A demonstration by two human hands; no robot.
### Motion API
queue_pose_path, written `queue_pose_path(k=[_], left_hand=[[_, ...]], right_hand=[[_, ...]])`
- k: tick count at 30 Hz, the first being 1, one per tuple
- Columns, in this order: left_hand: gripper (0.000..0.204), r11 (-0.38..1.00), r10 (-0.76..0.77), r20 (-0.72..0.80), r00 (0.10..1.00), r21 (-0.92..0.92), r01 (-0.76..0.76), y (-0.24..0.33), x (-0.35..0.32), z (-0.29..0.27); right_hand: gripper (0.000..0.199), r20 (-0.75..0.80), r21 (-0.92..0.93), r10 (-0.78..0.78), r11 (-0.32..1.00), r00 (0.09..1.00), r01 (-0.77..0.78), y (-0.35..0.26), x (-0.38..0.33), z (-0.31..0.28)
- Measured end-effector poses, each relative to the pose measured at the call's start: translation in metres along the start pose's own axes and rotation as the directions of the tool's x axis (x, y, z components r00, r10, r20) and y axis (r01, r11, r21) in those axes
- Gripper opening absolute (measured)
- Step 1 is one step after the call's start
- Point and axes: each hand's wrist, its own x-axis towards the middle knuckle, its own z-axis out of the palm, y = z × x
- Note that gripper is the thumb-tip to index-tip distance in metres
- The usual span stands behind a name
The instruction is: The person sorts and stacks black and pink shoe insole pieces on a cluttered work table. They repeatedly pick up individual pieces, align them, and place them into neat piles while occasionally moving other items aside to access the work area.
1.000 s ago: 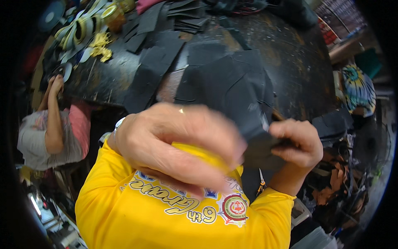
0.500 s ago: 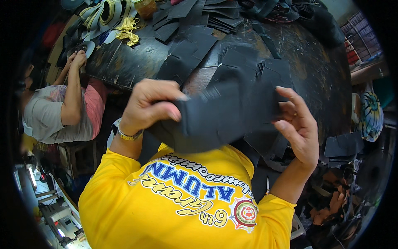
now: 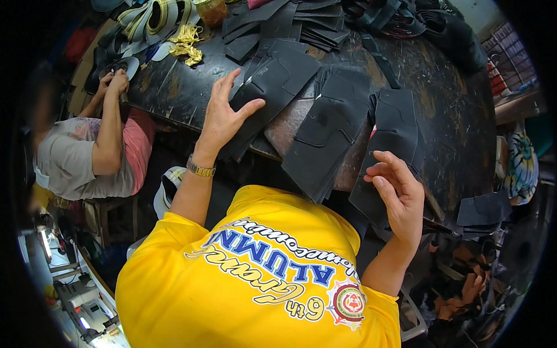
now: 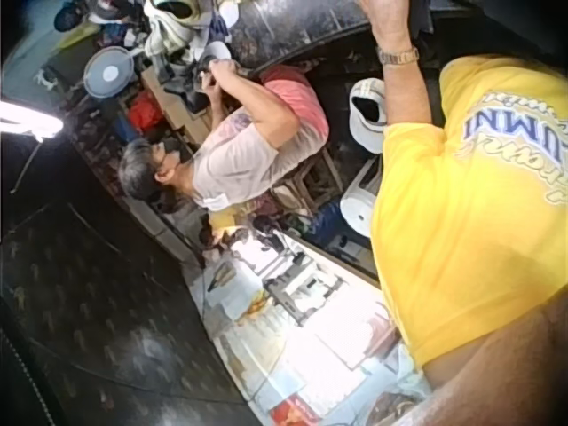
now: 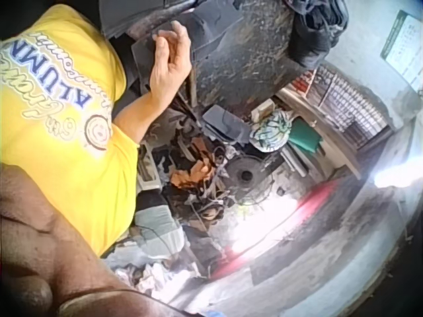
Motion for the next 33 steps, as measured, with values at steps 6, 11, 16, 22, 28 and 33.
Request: queue_pose_path(k=[6,11,16,22,28,33], left_hand=[[0.097,0.987,-0.158,0.252,0.955,0.028,0.156,0.006,0.009,-0.002],[0.092,0.996,0.061,0.202,0.977,0.045,-0.072,0.014,0.007,-0.029],[0.104,0.908,0.253,0.273,0.928,0.263,-0.325,0.001,0.013,-0.067],[0.099,0.911,0.153,0.29,0.945,0.328,-0.249,-0.005,0.007,-0.059],[0.092,0.936,0.136,0.255,0.957,0.284,-0.208,-0.005,0.009,-0.051],[0.08,0.996,0.068,0.219,0.973,0.035,-0.078,-0.009,0.008,-0.052]], right_hand=[[0.032,0.017,0.007,0.033,0.999,0.999,-0.033,0.004,-0.002,0.006],[0.032,-0.004,-0.086,0.059,0.995,0.998,-0.059,0.006,-0.002,0.01],[0.031,-0.008,-0.091,0.072,0.993,0.997,-0.073,0.005,-0.002,0.011],[0.032,-0.014,-0.142,0.1,0.985,0.995,-0.101,0.007,0.001,0.016],[0.031,-0.023,-0.187,0.116,0.975,0.993,-0.118,0.003,0.003,0.019],[0.028,-0.048,-0.153,0.066,0.986,0.997,-0.073,0.001,0.003,0.021]])
